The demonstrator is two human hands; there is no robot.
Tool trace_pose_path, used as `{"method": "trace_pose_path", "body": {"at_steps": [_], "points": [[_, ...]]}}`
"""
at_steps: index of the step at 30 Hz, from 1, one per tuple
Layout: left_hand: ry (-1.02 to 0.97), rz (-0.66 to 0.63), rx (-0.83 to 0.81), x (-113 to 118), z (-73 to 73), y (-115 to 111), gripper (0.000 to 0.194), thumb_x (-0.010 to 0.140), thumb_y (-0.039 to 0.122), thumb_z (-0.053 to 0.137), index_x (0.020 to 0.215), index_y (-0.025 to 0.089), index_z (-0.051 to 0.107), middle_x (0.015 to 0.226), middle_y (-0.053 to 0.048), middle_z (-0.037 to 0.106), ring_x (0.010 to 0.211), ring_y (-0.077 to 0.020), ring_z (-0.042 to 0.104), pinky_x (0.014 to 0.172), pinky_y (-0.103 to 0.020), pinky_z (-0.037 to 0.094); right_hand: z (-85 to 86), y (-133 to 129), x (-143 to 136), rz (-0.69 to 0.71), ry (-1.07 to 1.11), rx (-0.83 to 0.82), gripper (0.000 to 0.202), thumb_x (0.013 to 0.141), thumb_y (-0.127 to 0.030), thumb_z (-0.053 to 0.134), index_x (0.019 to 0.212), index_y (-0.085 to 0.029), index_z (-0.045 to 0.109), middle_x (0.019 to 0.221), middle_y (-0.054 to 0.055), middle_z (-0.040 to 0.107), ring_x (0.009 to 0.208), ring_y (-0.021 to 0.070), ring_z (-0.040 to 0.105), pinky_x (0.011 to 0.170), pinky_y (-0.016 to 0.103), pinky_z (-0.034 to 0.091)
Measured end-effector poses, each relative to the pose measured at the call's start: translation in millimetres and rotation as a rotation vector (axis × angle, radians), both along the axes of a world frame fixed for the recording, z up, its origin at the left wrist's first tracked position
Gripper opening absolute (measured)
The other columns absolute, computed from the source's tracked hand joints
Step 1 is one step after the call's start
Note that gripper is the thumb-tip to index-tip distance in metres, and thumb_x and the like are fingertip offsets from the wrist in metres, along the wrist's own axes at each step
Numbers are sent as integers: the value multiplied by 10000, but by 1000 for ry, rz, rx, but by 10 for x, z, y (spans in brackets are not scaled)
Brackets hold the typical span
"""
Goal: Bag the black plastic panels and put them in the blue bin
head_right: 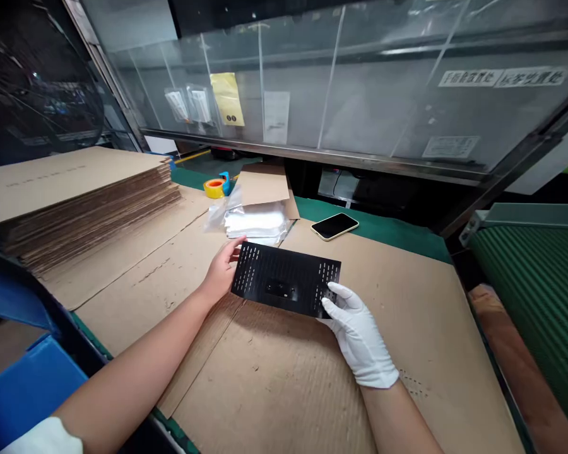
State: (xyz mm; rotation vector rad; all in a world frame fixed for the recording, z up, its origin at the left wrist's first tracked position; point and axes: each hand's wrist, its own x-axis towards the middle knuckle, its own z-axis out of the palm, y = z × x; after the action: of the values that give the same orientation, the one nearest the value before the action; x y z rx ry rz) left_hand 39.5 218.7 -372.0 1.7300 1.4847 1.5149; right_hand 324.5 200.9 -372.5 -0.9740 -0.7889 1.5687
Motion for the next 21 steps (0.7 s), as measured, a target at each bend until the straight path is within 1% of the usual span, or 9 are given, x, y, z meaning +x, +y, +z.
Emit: {"method": "trace_pose_path", "body": {"at_steps": [2,7,9,11,14,16,18,19,21], "points": [[-4,10,-16,4,4,8,488,809,170,611,1286,240,539,1250,-70,551,992,-177,576,866,-307,496,-12,-4,-1,-1,4,-2,414,549,-244,869,926,-277,702,975,-19,673,850,144,625,639,269,596],[-1,4,7,58,25,-31,402,812,191,597,1214,207,585,1188,-67,585,934,-169,595,806,-280,514,5,-5,8,5,8,-12,407,561,-248,868,930,-286,703,1003,-14,677,855,148,633,649,278,599],[35,3,5,59,-2,-24,400,815,185,585,1214,203,582,1183,-71,587,914,-168,604,783,-274,523,33,0,11,48,15,-16,525,604,-244,849,1083,-346,659,1086,-11,675,900,149,639,685,274,591],[159,76,-34,-16,-37,44,362,853,199,539,1213,197,581,1182,-77,591,910,-166,615,791,-274,528,65,18,20,118,15,-12,687,648,-239,825,1254,-404,546,1183,4,655,968,164,639,718,277,582],[494,356,-224,-335,-43,266,362,927,196,393,1252,161,550,1234,-102,584,1053,-181,593,923,-290,488,96,62,46,197,-1,-12,753,682,-252,802,1343,-388,465,1301,39,598,1085,206,610,773,301,573],[605,470,-314,-644,2,443,444,913,144,360,1342,95,463,1348,-153,509,1232,-224,488,1045,-339,394,101,87,64,216,-8,-21,730,687,-262,797,1337,-364,482,1350,50,562,1126,222,593,786,303,569],[684,481,-375,-944,69,598,532,876,184,455,1392,66,400,1434,-179,421,1321,-269,392,1094,-373,323,96,102,78,229,4,-21,713,693,-262,792,1333,-355,491,1376,52,539,1143,225,584,775,287,566],[731,456,-412,-1071,102,657,554,852,235,517,1380,94,430,1432,-161,435,1313,-276,403,1089,-368,324,91,108,82,235,11,-24,711,694,-262,792,1332,-352,492,1383,53,532,1148,225,581,766,278,565],[826,420,-491,-1265,157,731,499,817,369,578,1266,151,565,1342,-130,543,1241,-293,478,1044,-369,363,77,118,87,239,22,-40,727,687,-270,797,1339,-346,485,1386,59,528,1155,230,577,764,280,563]]}}
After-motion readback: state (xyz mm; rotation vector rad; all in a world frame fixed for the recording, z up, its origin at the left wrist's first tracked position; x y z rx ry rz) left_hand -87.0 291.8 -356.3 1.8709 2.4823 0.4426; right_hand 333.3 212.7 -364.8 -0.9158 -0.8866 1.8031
